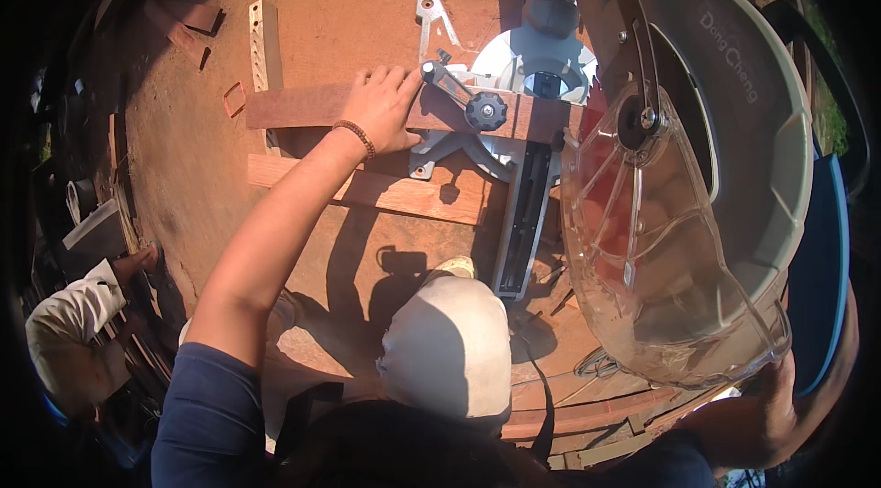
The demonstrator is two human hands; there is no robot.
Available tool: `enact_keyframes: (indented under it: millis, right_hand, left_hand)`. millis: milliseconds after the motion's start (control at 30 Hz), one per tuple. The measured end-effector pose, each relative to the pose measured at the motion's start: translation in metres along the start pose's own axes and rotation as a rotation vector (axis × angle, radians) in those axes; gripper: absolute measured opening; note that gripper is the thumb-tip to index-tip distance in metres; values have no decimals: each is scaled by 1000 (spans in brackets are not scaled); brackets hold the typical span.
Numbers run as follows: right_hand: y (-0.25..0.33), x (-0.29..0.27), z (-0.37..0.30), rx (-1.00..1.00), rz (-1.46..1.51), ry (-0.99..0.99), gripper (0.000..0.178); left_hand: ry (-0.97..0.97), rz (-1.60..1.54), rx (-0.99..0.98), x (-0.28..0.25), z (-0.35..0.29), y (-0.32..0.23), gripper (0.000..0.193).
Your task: The person sits on the ground and uses a miter saw to cut a wooden plank into smaller pieces. They repeatedly position the wood, lower the saw blade to cut, and remove the cut pieces, accumulating several offcuts on the floor.
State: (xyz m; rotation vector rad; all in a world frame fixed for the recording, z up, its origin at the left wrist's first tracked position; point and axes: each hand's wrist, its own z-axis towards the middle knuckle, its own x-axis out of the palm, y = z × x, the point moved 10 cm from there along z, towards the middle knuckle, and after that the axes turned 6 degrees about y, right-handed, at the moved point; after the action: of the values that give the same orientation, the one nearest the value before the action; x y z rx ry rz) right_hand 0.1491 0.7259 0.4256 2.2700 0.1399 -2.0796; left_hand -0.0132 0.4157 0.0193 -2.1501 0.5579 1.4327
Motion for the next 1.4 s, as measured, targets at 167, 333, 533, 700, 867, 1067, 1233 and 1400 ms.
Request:
enact_keyframes:
  millis: [167, 333, 533, 700, 867, 1067, 1233, 1400]
  right_hand:
    - [-5, 6, -4, 82, -103, 77, 69]
    - [-23, 5, -3, 156, -161, 26, 70]
    - [-2, 3, 20, 103, -213, -52, 62]
    - [17, 8, 55, 52, 16, 12, 56]
    - [16, -5, 54, 105, 53, 24, 56]
    - [27, 12, 44, 97, 22, 31, 42]
    - [36, 15, 41, 61, 45, 1, 40]
    - [47, 29, 35, 67, 36, 15, 40]
  left_hand:
    - [83, -10, -76, -3, 12, -4, 81]
    - [-3, -37, -36, -6, 9, -5, 79]
    - [-62, -59, -7, -7, 7, -10, 75]
    - [-74, -57, -28, -11, 1, 3, 76]
    - [-65, -94, -2, -9, 2, -5, 80]
    - [26, -117, -138, -4, 2, -1, 83]
    - [19, -161, -177, -2, 1, -2, 77]
    - [-121, -118, -206, 9, 13, 10, 79]
